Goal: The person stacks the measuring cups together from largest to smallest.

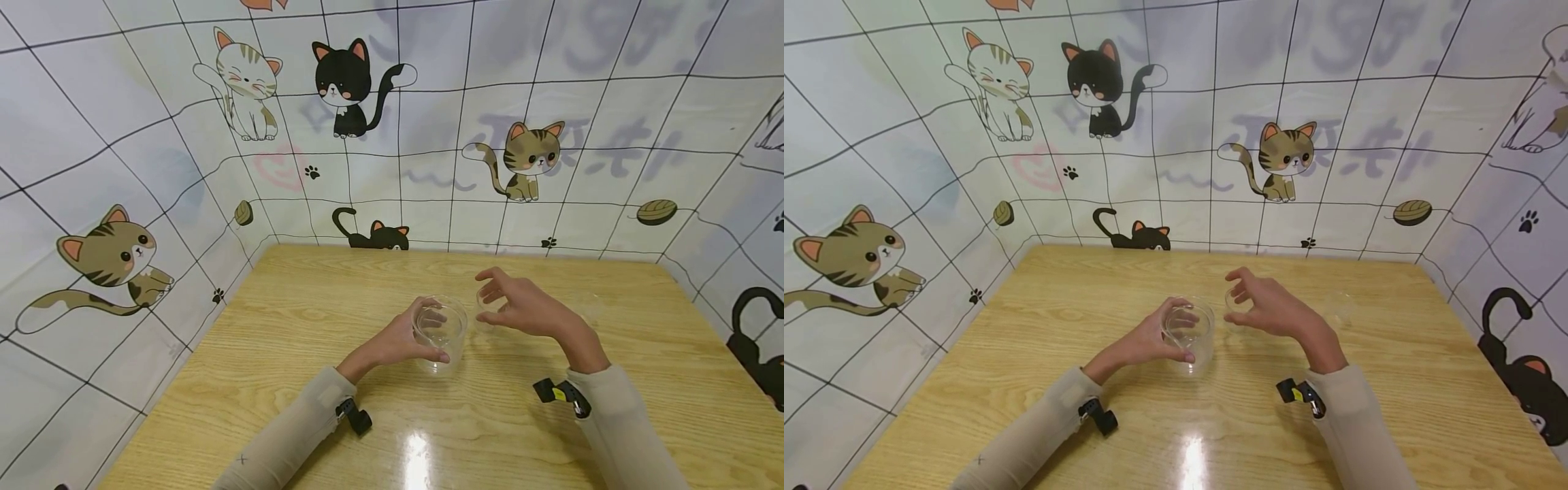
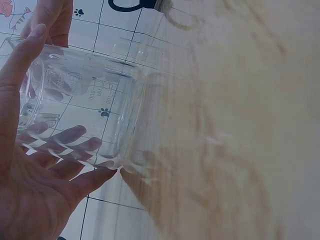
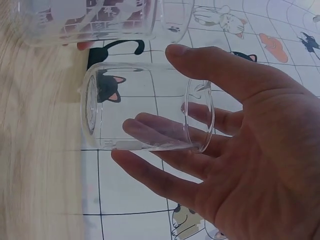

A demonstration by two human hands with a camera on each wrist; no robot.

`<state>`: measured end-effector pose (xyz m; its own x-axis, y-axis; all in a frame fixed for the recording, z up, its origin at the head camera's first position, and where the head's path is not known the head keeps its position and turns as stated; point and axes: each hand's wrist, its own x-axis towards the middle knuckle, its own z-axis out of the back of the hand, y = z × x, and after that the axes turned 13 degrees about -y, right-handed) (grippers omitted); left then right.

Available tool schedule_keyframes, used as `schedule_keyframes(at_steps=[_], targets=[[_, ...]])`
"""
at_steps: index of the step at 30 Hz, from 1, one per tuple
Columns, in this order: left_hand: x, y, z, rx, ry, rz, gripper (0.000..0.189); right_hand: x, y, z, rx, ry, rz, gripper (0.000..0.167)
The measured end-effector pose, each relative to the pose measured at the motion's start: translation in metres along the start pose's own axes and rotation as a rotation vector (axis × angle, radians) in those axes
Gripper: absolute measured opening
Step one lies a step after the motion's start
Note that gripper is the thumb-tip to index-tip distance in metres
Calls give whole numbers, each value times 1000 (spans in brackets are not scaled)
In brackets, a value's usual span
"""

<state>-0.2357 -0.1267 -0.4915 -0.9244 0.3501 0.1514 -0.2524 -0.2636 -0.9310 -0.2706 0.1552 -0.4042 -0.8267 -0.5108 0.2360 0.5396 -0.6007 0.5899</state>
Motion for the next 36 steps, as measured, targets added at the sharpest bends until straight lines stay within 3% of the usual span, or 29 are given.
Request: schedule_keyframes(at_steps=[14,36], targets=[[1,0,0,-17,0,3,95,-3,15,6,31,-73,38,50],[0,1,0,-14,-4,5,92,-6,22,9,-10,-150,96,49]])
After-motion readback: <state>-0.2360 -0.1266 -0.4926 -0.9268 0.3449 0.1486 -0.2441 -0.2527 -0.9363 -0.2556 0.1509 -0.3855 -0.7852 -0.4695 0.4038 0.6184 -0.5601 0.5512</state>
